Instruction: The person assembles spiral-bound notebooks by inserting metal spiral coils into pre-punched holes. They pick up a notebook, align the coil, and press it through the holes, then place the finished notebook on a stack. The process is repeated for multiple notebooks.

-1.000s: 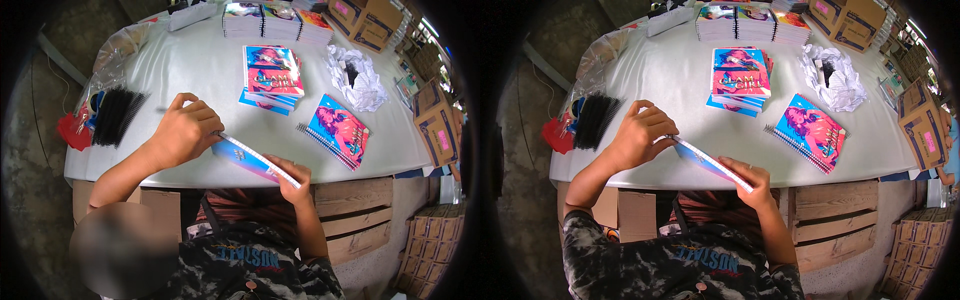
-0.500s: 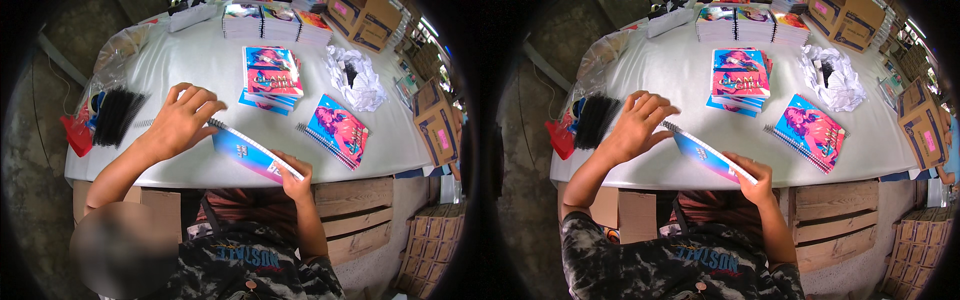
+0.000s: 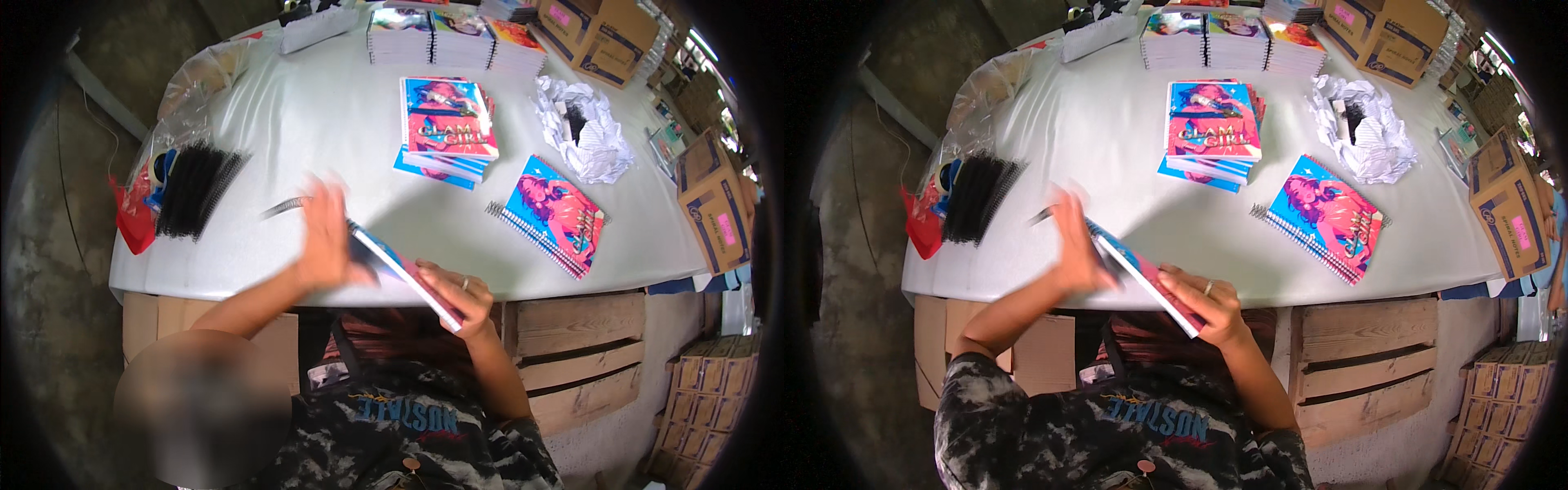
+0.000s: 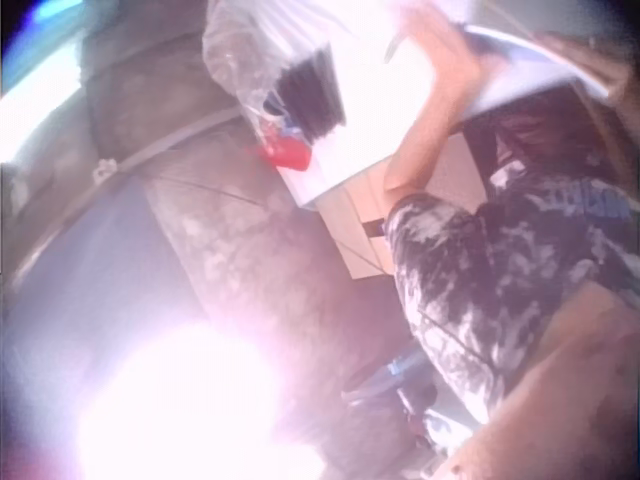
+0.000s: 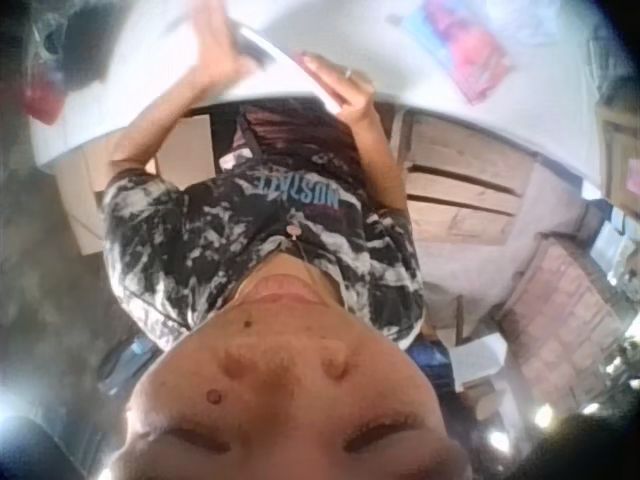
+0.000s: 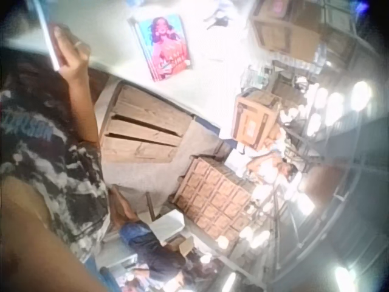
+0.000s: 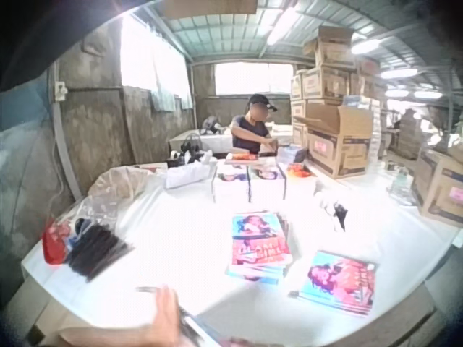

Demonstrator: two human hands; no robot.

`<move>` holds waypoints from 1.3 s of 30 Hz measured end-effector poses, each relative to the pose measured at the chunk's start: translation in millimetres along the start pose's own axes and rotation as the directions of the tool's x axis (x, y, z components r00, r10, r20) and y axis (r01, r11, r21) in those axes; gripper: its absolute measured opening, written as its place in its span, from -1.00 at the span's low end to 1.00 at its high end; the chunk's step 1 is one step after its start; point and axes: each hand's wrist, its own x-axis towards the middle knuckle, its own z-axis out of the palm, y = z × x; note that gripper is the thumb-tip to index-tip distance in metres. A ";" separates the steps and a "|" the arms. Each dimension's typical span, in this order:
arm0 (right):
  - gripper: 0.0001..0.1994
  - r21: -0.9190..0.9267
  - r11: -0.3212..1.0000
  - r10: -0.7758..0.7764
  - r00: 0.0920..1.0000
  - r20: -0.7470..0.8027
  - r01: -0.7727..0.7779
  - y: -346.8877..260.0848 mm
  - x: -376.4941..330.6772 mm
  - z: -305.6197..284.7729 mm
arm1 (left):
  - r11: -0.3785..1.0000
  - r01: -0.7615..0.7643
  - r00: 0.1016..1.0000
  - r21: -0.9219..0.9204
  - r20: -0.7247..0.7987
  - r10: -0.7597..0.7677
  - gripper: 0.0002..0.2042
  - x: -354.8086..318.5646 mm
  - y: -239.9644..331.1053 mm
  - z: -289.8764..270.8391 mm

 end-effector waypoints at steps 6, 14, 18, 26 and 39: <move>-0.65 0.007 1.000 -0.021 0.999 0.030 0.021 -4.9 -10.8 1.0 | 0.971 -0.130 0.874 0.199 -0.439 0.207 0.12 14.3 -0.1 24.4; -0.74 -0.047 0.998 -0.041 0.999 0.015 0.042 -7.9 -2.0 -1.7 | 0.779 -0.550 0.782 0.302 -0.140 0.607 0.05 12.0 26.1 -12.8; -0.65 -0.025 0.999 0.021 1.000 -0.014 -0.022 -7.3 -13.0 6.0 | 0.947 -0.320 0.938 0.041 -0.128 0.322 0.03 -8.8 30.0 20.0; -0.73 0.001 0.997 0.077 0.997 -0.009 -0.077 -15.5 -4.7 10.2 | 0.940 -0.340 0.873 0.040 -0.358 0.331 -0.06 37.6 22.5 -14.4; -0.63 -0.054 0.999 0.000 0.999 -0.045 -0.002 -0.8 -8.6 3.3 | 0.859 -0.510 0.858 -0.050 -0.107 0.503 -0.13 -0.2 61.8 9.7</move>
